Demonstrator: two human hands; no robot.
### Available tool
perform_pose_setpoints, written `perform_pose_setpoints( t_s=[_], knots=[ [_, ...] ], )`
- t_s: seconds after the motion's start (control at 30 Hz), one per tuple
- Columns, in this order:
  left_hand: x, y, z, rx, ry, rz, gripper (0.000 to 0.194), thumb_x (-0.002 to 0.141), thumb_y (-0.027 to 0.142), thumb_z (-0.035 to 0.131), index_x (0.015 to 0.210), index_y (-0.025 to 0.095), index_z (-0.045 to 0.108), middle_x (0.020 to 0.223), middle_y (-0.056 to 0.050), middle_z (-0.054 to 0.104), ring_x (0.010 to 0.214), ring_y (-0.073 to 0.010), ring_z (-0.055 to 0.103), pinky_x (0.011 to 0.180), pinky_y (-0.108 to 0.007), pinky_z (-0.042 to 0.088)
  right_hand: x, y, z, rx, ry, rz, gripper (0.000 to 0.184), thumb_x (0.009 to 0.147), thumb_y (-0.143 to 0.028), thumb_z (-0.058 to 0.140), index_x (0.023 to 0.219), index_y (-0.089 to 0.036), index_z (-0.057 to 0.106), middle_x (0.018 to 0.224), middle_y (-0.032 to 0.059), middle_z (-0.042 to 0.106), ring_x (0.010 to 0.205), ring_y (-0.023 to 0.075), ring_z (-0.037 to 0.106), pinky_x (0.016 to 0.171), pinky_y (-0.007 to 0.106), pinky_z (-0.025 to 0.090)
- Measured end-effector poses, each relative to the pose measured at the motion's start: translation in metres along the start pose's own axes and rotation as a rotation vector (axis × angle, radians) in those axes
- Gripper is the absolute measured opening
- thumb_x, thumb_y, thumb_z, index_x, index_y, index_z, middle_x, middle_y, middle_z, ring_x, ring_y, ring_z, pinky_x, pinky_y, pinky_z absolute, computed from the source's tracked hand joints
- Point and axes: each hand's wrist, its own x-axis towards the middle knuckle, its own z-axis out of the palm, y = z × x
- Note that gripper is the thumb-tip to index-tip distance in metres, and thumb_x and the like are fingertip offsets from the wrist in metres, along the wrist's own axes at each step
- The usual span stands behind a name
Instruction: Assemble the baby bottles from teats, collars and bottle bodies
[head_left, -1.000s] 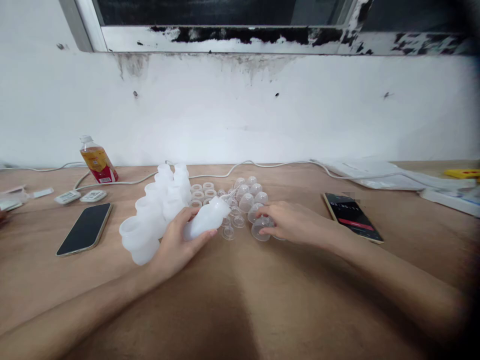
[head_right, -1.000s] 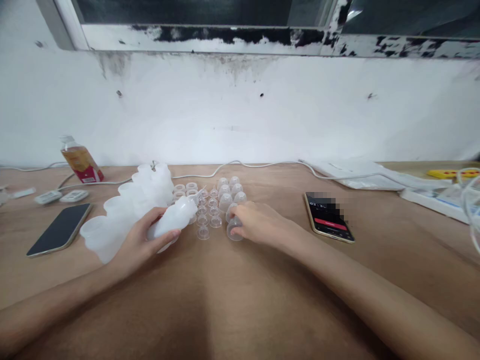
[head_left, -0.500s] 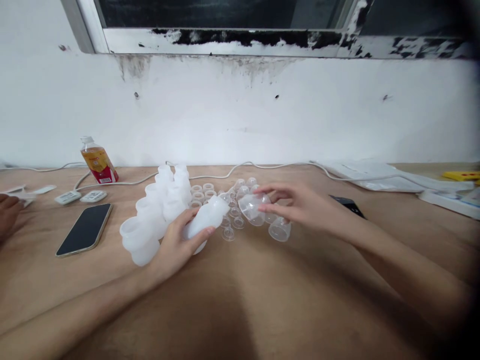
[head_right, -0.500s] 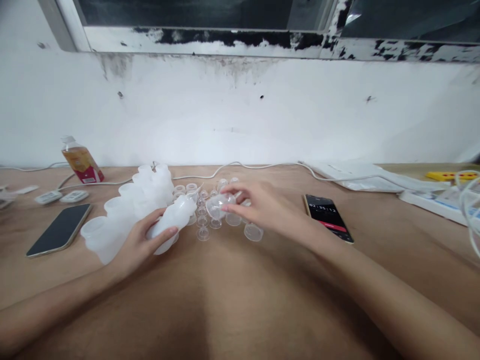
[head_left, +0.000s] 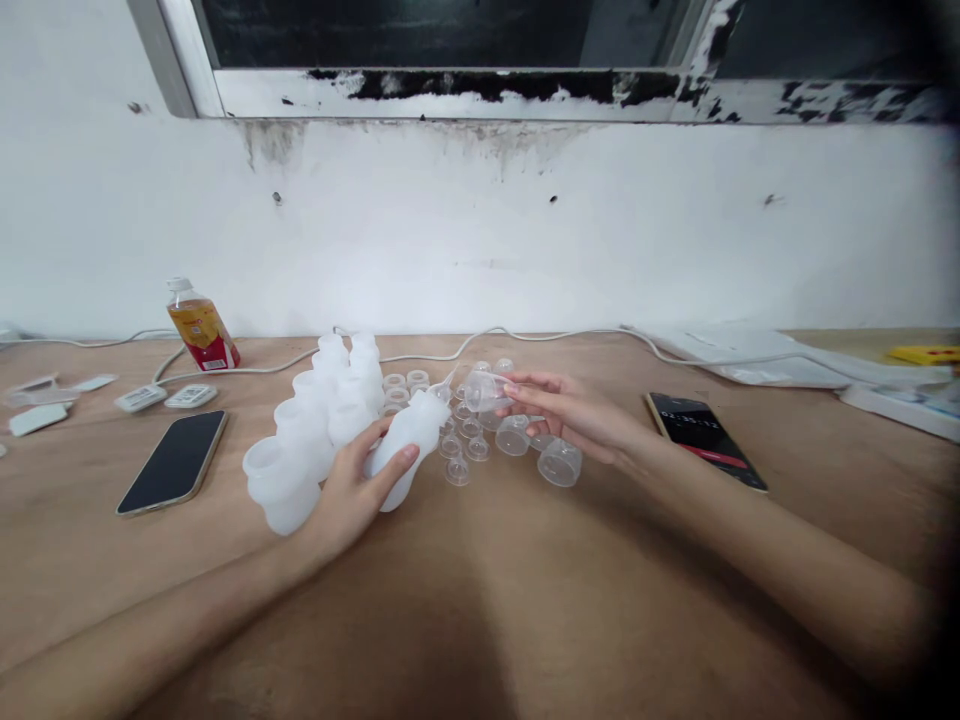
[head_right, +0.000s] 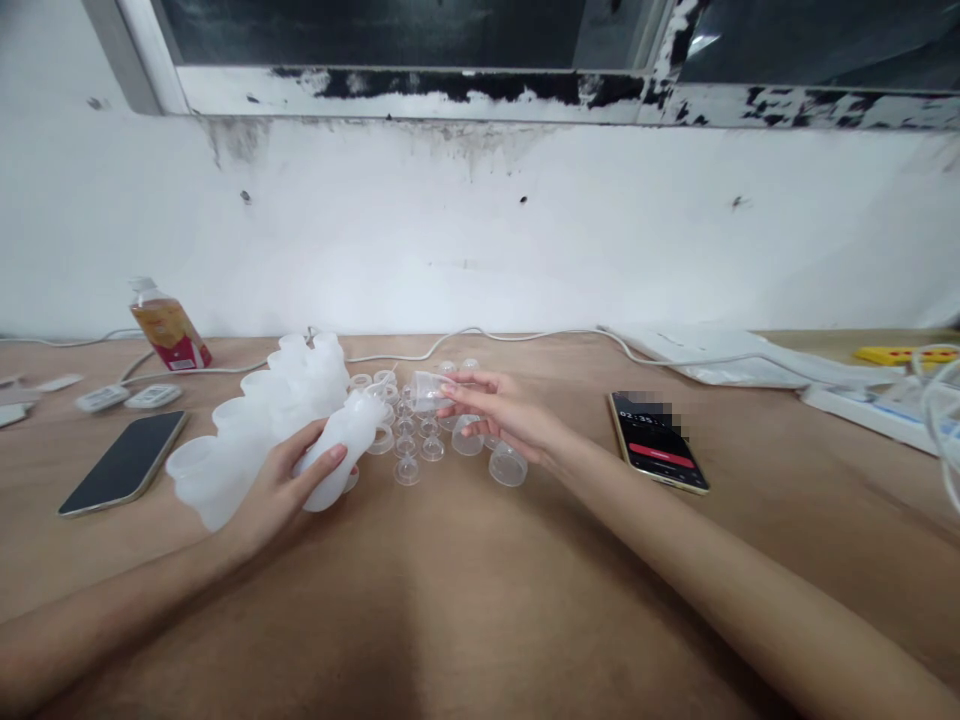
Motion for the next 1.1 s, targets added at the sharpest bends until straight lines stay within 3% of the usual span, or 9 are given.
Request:
perform_pose_setpoints(
  t_s=[0.23, 0.6, 0.77, 0.93, 1.1],
  knots=[
    [0.000, -0.002, 0.001, 0.050, 0.045, 0.070, 0.031, 0.076, 0.039, 0.049, 0.097, 0.018, 0.047, 0.100, -0.004, 0.055, 0.093, -0.0189, 0.051, 0.081, -0.030, 0.038, -0.001, 0.004, 0.002, -0.033, -0.027, -0.042, 0.032, 0.070, -0.023, 0.061, 0.101, -0.017, 0.054, 0.091, 0.0063, 0.059, 0.074, 0.0106, 0.058, 0.044, 0.013, 0.045],
    [-0.003, 0.000, 0.000, 0.138, -0.032, 0.089, 0.026, 0.075, 0.041, 0.048, 0.090, 0.019, 0.048, 0.091, -0.002, 0.057, 0.085, -0.0182, 0.052, 0.077, -0.029, 0.038, -0.006, 0.006, 0.008, -0.184, -0.109, -0.147, 0.033, 0.068, -0.030, 0.061, 0.100, -0.020, 0.056, 0.101, 0.0063, 0.056, 0.079, 0.0135, 0.057, 0.046, 0.016, 0.046],
    [-0.003, 0.000, 0.001, 0.124, -0.082, 0.069, 0.026, 0.074, 0.041, 0.050, 0.089, 0.019, 0.048, 0.090, -0.002, 0.058, 0.084, -0.0185, 0.053, 0.072, -0.028, 0.039, -0.007, 0.005, 0.009, -0.230, -0.125, -0.233, 0.035, 0.067, -0.030, 0.061, 0.101, -0.021, 0.057, 0.107, 0.0045, 0.055, 0.085, 0.0147, 0.056, 0.060, 0.023, 0.051],
    [-0.003, 0.001, 0.001, 0.128, -0.123, 0.054, 0.025, 0.074, 0.041, 0.050, 0.088, 0.019, 0.048, 0.087, -0.001, 0.056, 0.082, -0.0173, 0.052, 0.070, -0.026, 0.038, -0.007, 0.007, 0.010, -0.304, -0.240, -0.241, 0.039, 0.068, -0.029, 0.059, 0.107, -0.025, 0.054, 0.106, 0.0022, 0.057, 0.071, 0.0105, 0.058, 0.067, 0.027, 0.050],
    [-0.002, 0.002, 0.000, 0.106, -0.134, 0.040, 0.024, 0.075, 0.040, 0.050, 0.084, 0.019, 0.049, 0.082, 0.001, 0.055, 0.078, -0.0151, 0.050, 0.068, -0.025, 0.037, -0.006, 0.014, 0.013, -0.211, -0.276, -0.264, 0.047, 0.066, -0.026, 0.062, 0.111, -0.024, 0.050, 0.111, 0.0039, 0.054, 0.084, 0.0141, 0.058, 0.071, 0.027, 0.049]
  ],
)
